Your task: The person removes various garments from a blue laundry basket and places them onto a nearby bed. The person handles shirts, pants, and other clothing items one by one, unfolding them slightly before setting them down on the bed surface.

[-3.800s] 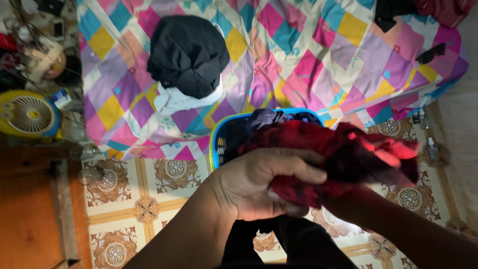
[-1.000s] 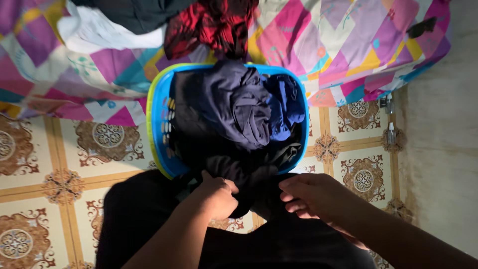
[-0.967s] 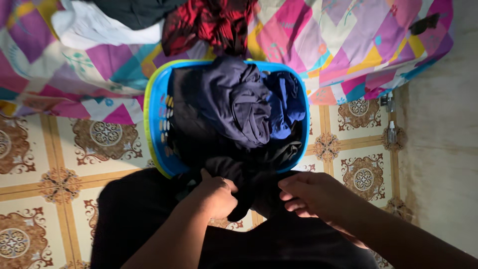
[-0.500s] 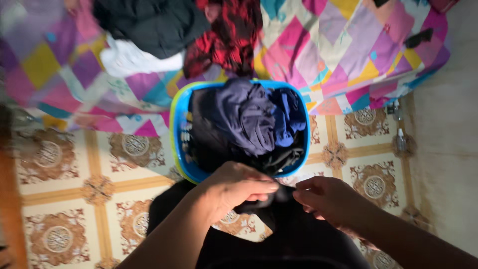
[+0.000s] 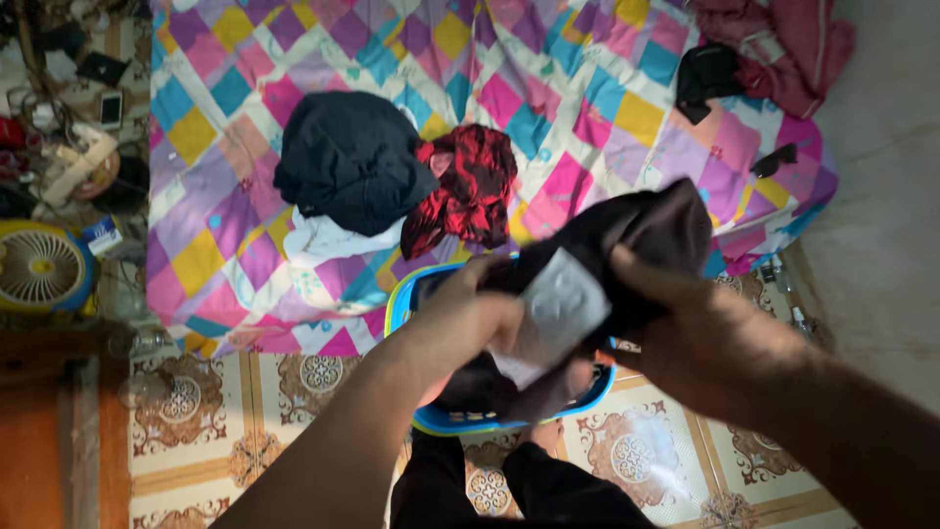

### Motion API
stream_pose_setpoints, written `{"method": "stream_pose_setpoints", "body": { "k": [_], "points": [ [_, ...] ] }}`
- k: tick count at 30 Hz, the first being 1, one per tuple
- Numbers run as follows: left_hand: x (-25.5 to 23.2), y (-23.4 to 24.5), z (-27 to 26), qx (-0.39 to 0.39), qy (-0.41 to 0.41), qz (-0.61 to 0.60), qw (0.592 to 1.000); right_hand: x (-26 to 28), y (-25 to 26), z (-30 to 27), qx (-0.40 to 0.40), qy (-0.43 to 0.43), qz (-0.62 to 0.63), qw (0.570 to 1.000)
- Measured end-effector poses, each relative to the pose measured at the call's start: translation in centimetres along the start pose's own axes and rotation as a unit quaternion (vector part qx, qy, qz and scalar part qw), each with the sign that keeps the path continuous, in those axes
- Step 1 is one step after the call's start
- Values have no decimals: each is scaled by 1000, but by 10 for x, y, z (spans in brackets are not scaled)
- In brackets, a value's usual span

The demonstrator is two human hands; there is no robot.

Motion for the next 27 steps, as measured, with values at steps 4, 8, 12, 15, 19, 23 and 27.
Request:
{"method": "stream_pose_setpoints", "body": {
  "k": [4,8,12,15,19,23,27],
  "points": [
    [-1,2,-4,58,-173,54,982,35,-10,0,106,41,66,991],
    [-22,12,-4,-78,-130,137,979,41,-5,7,-21,53,26,998],
    [-50,21,-12,-13,-75,38,996,37,9,12,-129,48,-7,990],
    [-66,14,-18,28,-58,2,998,25,18,13,-161,32,-66,984],
    [-88,3,-29,92,-122,-57,987,8,24,9,-11,-34,-100,994],
    [-98,7,-42,53,14,-34,998,6,20,7,165,-37,-61,984],
    [-96,19,-37,46,9,16,999,13,14,10,115,13,-77,990]
  ]
}}
Point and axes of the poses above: each hand's wrist, its own z-axis towards the middle knuckle, its own y-axis out of the back of the hand, x = y × z, the point moved 2 cm from there along z, towards the middle knuckle, and after that the axes turned 4 degrees about y, right-handed, at the moved point
